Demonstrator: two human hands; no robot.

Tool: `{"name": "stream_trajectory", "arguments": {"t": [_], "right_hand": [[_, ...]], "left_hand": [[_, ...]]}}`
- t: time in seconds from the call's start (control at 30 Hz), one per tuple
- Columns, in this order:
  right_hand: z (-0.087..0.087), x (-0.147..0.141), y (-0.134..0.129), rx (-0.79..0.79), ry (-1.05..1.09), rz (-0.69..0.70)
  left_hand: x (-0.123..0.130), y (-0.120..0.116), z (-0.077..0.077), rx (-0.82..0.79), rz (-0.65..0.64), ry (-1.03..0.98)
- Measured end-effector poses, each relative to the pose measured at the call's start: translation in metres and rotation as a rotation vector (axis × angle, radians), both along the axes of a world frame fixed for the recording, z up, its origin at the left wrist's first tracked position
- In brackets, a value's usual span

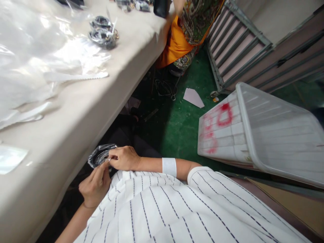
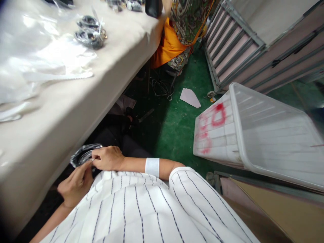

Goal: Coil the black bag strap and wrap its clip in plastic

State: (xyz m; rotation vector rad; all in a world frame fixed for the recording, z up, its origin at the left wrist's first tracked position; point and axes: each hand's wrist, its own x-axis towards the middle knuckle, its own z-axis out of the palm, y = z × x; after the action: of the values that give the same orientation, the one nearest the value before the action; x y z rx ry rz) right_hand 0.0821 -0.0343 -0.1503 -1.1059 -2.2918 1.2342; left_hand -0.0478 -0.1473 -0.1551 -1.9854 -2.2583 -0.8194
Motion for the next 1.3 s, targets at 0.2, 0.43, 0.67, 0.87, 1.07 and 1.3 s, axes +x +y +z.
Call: {"name": "stream_trajectory", "arguments": {"t": [0.2, 0.43, 0.67, 0.87, 1.07, 1.3], "right_hand": [[-0.005, 0.000, 0.002, 0.040, 0.077, 0.011], [-0.013, 0.002, 0.004, 0.077, 0.222, 0.052], [-0.015, 0.000, 0.000, 0.124, 0.206, 0.048], [-0.016, 0.001, 0.002, 0.106, 0.261, 0.061], [-0.023, 0.000, 0.006, 0.033, 0.339, 0.086], [-0.023, 0.002, 0.008, -0.127, 0.394, 0.054]], "left_hand": [[-0.002, -0.001, -0.002, 0.039, 0.025, -0.060], [0.000, -0.006, 0.006, -0.001, 0.065, -0.170], [-0.007, -0.004, -0.002, 0.047, 0.053, -0.075], [-0.017, 0.003, 0.022, -0.153, -0.106, -0.175], [-0.038, 0.011, 0.025, -0.124, -0.300, -0.032], [-0.056, 0.014, 0.019, -0.123, -0.483, 0.051]]}}
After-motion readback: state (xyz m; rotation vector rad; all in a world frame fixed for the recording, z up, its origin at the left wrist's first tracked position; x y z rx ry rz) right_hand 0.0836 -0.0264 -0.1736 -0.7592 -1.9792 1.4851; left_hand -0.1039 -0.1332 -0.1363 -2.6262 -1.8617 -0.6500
